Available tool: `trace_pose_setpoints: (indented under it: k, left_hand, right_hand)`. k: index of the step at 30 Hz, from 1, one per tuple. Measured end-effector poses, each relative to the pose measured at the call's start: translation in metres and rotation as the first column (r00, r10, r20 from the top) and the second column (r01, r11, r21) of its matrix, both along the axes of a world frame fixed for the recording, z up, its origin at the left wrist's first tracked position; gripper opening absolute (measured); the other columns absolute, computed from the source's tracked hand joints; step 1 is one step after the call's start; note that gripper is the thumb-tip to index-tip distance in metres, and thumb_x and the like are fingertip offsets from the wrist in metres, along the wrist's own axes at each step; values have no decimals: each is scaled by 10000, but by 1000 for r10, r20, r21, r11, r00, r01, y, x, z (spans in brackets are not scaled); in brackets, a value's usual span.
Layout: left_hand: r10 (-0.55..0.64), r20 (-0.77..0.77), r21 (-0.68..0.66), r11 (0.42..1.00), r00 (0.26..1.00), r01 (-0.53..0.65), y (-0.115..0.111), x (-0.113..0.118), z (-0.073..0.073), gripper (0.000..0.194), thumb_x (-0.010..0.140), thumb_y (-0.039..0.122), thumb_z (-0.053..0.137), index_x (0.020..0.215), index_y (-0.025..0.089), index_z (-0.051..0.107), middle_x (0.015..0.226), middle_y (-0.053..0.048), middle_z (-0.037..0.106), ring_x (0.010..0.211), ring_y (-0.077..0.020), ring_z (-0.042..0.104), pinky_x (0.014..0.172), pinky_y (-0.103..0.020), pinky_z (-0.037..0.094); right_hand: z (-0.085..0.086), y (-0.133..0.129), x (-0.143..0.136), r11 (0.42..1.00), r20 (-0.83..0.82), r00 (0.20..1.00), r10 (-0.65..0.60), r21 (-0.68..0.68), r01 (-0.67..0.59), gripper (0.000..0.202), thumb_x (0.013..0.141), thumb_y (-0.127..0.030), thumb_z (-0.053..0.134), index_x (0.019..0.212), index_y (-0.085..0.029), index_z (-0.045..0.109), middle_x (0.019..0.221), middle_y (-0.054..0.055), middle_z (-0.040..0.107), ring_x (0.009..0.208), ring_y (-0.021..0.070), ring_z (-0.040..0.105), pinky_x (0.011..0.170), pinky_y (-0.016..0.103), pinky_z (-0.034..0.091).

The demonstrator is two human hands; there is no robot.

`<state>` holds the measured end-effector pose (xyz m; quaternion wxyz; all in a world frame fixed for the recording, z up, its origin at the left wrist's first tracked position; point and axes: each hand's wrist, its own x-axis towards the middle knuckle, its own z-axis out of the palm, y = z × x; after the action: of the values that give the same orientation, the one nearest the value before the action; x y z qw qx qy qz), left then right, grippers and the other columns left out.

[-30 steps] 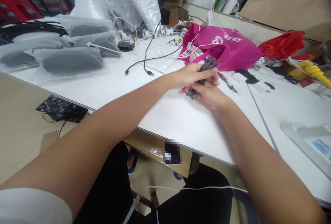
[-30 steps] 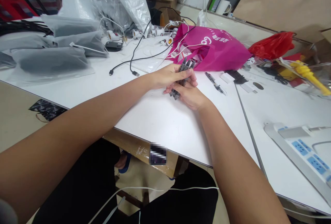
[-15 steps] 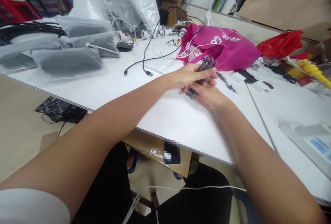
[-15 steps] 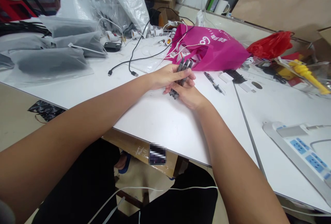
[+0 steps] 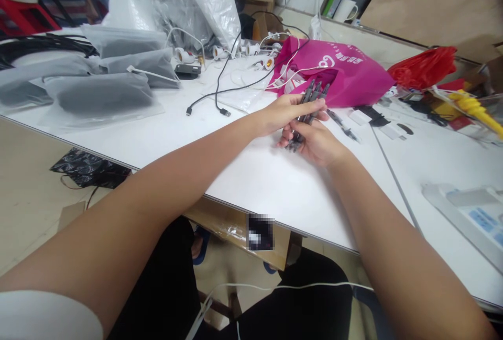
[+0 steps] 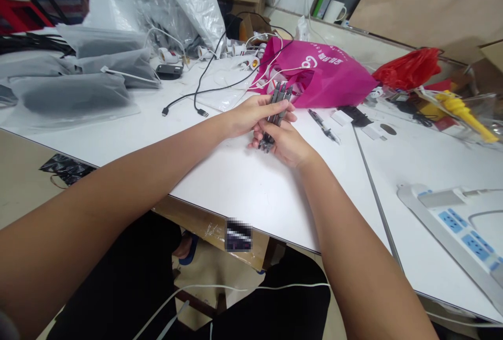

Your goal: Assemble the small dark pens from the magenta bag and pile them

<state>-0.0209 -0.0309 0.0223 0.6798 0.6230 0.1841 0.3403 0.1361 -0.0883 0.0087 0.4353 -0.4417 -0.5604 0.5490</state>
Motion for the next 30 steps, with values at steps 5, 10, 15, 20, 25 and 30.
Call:
trace_pose_setpoints:
  k: [5,10,15,20,25,30]
  left_hand:
    - [53,-4,-38,998,999,-53,9,3,-5,554,1052,756,840,1198,222,851,927,-69,849,577,-149,698,720,-370,675]
    - [124,5,-52,991,992,-124,18,10,-12,556,1006,769,887,1070,220,823,733,-23,720,593,-173,700,719,-365,658]
    - [135,13,-107,985,991,-133,20,11,-14,519,1036,702,894,923,227,719,604,48,521,582,-160,638,723,-324,623]
    - [353,27,-176,923,935,-343,22,13,-7,347,1179,427,767,918,205,710,725,23,631,640,-118,615,726,-261,533]
    - [612,86,-307,767,786,-563,32,7,0,357,1192,373,686,870,227,641,731,19,569,624,-113,522,650,-288,411]
    - [603,114,-372,763,790,-529,32,3,-1,391,1139,523,793,930,250,605,688,48,443,548,-100,357,599,-307,270]
  right_hand:
    - [3,0,3,999,-32,999,3,-48,-4,559,839,-702,1017,921,-280,659,791,-1,616,691,211,655,723,434,699]
    - [5,-1,3,998,-61,998,1,-68,-5,569,871,-717,991,893,-278,629,733,-36,511,600,165,550,607,374,625]
    - [2,2,3,996,-46,997,-67,-67,63,571,937,-785,917,915,-272,668,698,-41,490,539,146,481,495,322,509]
    - [2,7,1,964,78,963,-256,-58,261,486,1136,-704,717,969,-249,678,810,54,712,622,191,664,590,338,612]
    - [3,12,13,848,530,668,-522,240,472,257,1188,-339,588,973,-231,675,883,102,765,785,250,719,797,390,620]
    - [1,11,25,828,827,190,-530,456,324,446,1182,-526,546,1332,-157,745,1166,257,818,1127,474,761,984,551,578]
